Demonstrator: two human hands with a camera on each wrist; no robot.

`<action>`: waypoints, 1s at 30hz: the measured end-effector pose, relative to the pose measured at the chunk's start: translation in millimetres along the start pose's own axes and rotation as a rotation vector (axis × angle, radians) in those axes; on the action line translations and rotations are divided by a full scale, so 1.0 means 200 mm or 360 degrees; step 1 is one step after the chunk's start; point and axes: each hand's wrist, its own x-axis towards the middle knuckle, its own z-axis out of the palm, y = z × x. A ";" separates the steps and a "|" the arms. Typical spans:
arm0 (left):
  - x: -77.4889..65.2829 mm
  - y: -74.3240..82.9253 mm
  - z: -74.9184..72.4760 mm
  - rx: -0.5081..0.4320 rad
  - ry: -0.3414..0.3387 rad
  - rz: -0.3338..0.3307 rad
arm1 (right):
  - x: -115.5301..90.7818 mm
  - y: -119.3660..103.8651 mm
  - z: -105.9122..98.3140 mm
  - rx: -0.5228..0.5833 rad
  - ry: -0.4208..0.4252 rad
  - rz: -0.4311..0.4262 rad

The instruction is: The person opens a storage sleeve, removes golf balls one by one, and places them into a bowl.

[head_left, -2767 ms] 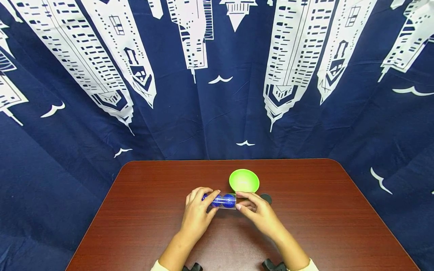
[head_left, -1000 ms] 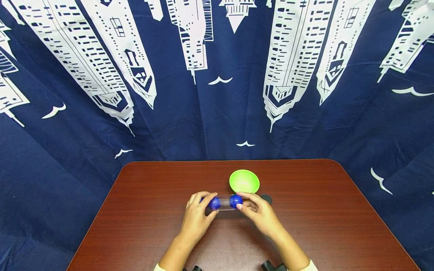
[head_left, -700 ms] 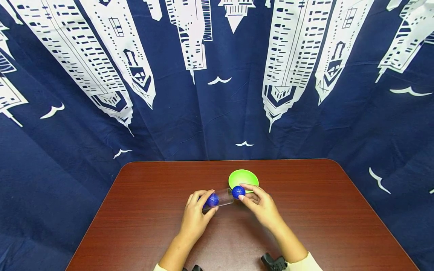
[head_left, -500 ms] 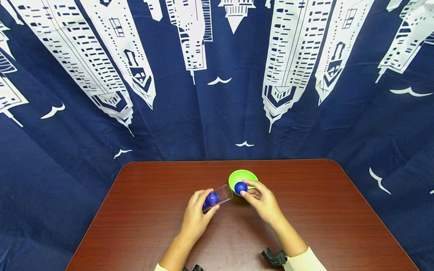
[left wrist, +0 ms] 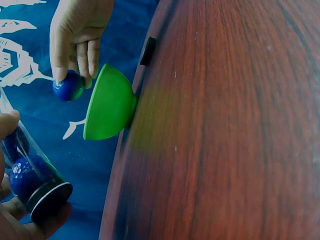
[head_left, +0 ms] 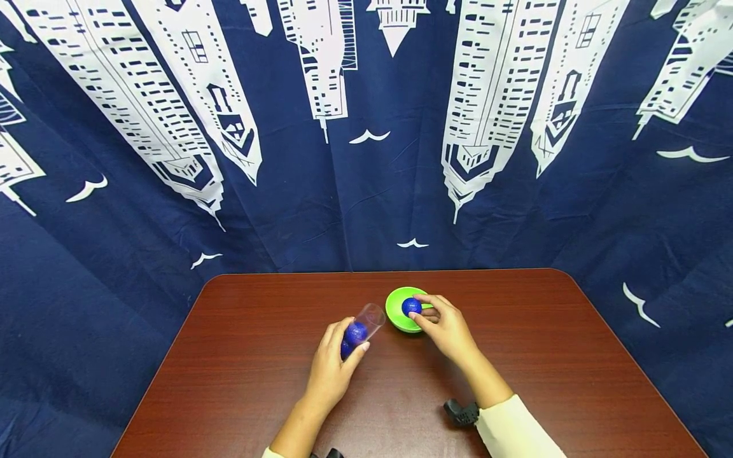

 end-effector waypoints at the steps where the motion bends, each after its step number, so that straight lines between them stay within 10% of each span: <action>1: 0.00 0.00 0.00 -0.0009 -0.0004 -0.0013 | 0.01 0.01 0.00 -0.0048 -0.0007 -0.0018; 12: 0.00 -0.04 0.00 -0.0071 -0.0028 -0.0104 | 0.10 0.04 0.06 -0.0511 -0.0054 -0.0333; 30: 0.01 -0.08 0.00 -0.0143 0.0044 -0.0194 | 0.18 0.05 0.10 -0.1001 -0.0268 -0.0348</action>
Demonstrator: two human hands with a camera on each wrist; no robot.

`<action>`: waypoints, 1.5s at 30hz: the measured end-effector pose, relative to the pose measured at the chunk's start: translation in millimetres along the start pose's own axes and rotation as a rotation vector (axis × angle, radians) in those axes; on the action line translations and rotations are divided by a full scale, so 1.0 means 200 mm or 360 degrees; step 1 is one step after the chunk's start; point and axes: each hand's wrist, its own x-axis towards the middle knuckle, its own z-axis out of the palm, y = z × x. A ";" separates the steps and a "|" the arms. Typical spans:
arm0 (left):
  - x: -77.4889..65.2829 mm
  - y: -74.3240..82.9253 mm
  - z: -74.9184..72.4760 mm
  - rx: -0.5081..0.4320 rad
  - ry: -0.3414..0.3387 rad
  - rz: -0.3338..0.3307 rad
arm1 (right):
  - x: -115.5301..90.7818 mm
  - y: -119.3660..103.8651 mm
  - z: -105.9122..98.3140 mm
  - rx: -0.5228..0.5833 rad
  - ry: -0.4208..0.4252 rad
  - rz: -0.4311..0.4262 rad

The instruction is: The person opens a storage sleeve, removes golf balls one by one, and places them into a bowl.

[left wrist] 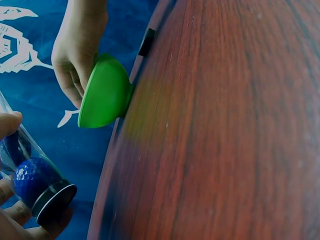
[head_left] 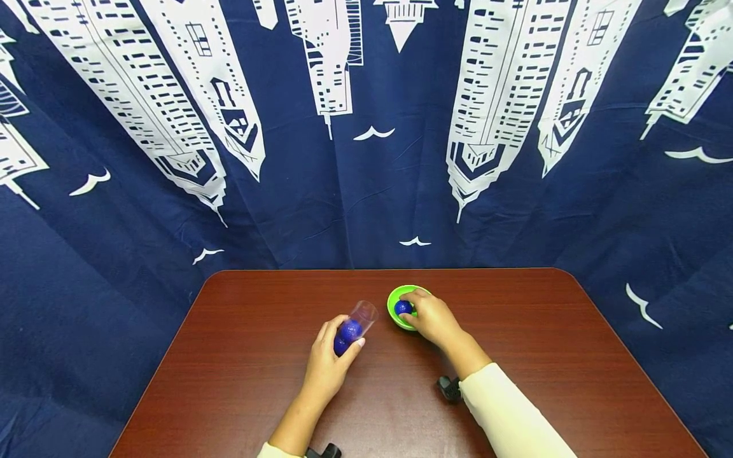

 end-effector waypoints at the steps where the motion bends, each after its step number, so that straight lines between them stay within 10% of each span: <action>1: 0.00 0.00 0.00 0.0000 0.0003 -0.0003 | 0.00 0.00 0.00 -0.0006 -0.0002 -0.0007; 22: 0.00 0.01 0.00 0.0022 0.0010 0.0044 | 0.00 0.02 -0.04 -0.0046 -0.0100 -0.0069; 45: 0.01 0.03 -0.01 0.0004 0.0047 0.0046 | -0.12 0.03 -0.08 0.0161 0.0263 -0.0097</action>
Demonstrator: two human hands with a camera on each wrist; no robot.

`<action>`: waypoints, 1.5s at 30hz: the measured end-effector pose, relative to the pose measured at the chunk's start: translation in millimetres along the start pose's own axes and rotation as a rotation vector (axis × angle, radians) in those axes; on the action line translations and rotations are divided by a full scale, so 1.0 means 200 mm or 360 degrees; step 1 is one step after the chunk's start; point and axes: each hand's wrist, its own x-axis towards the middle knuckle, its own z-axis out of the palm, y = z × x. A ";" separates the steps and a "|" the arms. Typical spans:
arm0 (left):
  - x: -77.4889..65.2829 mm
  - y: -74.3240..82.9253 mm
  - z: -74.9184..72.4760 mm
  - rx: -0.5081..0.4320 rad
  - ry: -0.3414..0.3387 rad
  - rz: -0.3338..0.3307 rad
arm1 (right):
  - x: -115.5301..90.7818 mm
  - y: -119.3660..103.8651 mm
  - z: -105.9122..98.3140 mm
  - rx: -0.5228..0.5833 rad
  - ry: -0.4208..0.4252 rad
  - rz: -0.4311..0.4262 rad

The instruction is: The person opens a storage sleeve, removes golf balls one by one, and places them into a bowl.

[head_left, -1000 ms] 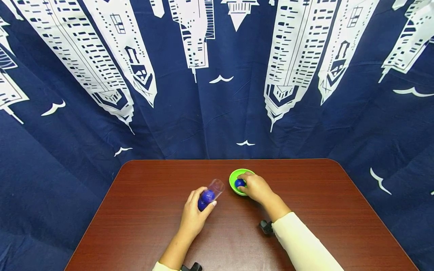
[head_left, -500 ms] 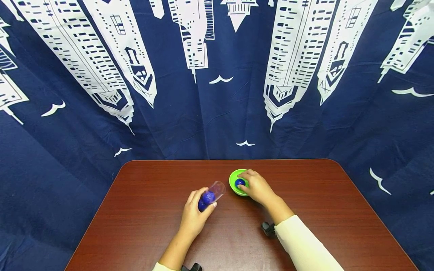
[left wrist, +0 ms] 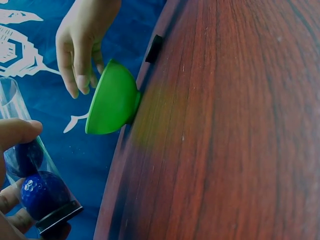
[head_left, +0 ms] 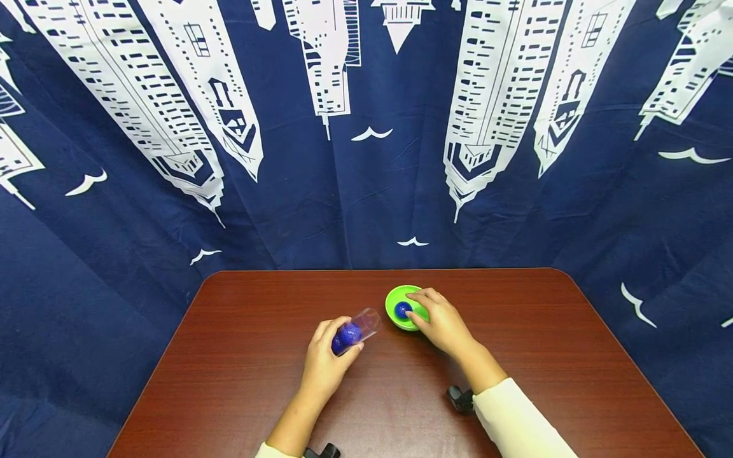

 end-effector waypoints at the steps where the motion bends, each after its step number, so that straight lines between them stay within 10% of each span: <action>1: 0.00 0.00 0.00 0.0002 -0.0001 -0.0001 | -0.01 0.00 0.00 0.0009 0.0011 -0.0001; 45: 0.06 0.14 -0.03 0.0677 0.0125 0.0619 | -0.20 -0.32 -0.09 0.0953 0.0030 0.0182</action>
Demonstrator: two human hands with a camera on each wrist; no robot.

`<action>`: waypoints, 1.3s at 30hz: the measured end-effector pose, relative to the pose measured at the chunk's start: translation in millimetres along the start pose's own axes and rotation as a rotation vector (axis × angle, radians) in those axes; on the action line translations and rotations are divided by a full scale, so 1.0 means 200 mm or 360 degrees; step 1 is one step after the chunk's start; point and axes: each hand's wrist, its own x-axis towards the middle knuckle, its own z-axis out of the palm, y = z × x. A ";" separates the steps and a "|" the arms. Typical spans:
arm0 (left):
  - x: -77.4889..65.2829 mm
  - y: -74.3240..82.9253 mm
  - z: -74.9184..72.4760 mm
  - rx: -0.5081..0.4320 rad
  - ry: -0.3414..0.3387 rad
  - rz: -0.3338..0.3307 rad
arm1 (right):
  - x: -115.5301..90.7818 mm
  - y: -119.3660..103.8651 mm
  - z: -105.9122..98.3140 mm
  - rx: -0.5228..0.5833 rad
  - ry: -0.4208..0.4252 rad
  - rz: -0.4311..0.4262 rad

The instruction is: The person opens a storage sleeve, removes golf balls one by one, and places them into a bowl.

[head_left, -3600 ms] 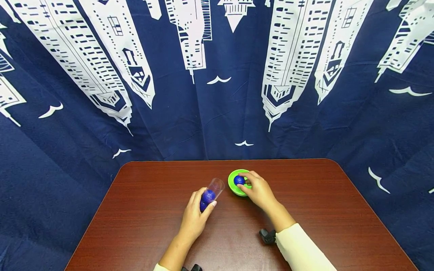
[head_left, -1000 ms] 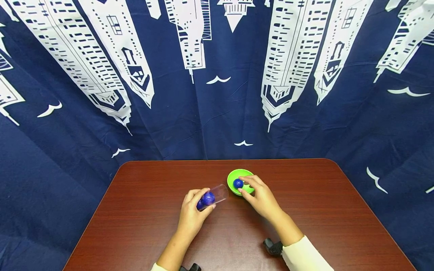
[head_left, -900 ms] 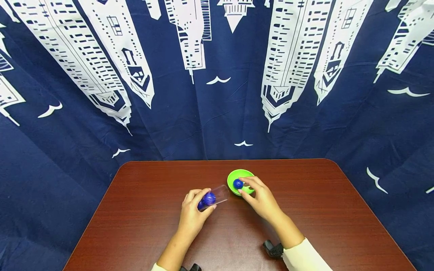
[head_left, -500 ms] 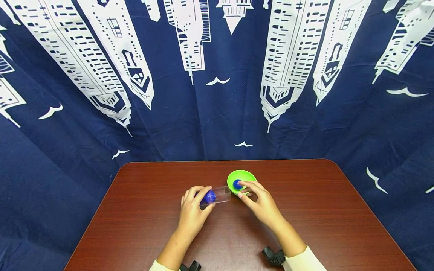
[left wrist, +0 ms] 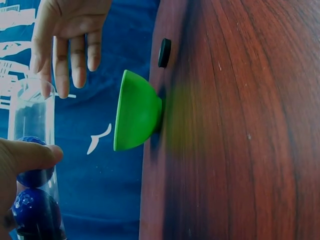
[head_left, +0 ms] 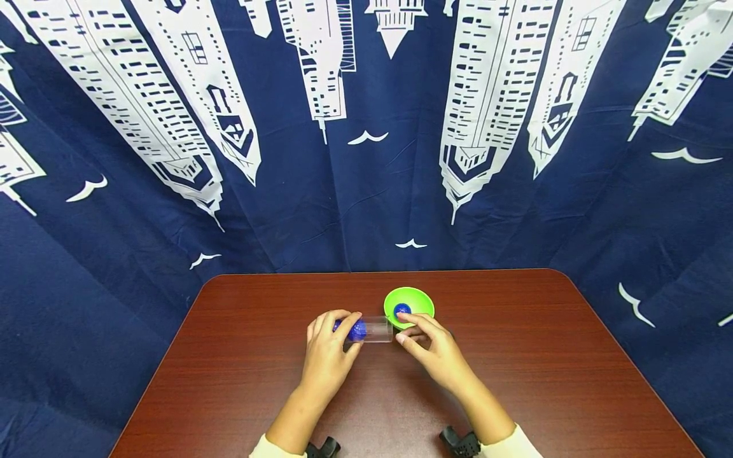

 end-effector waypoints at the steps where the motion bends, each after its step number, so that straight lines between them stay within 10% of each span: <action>1: 0.00 0.00 0.00 0.0011 0.0005 0.0012 | 0.00 0.01 0.00 0.0018 -0.0004 -0.0005; 39: -0.01 0.01 -0.03 0.0162 -0.0038 0.0136 | -0.05 0.07 0.06 0.0508 -0.0173 0.0196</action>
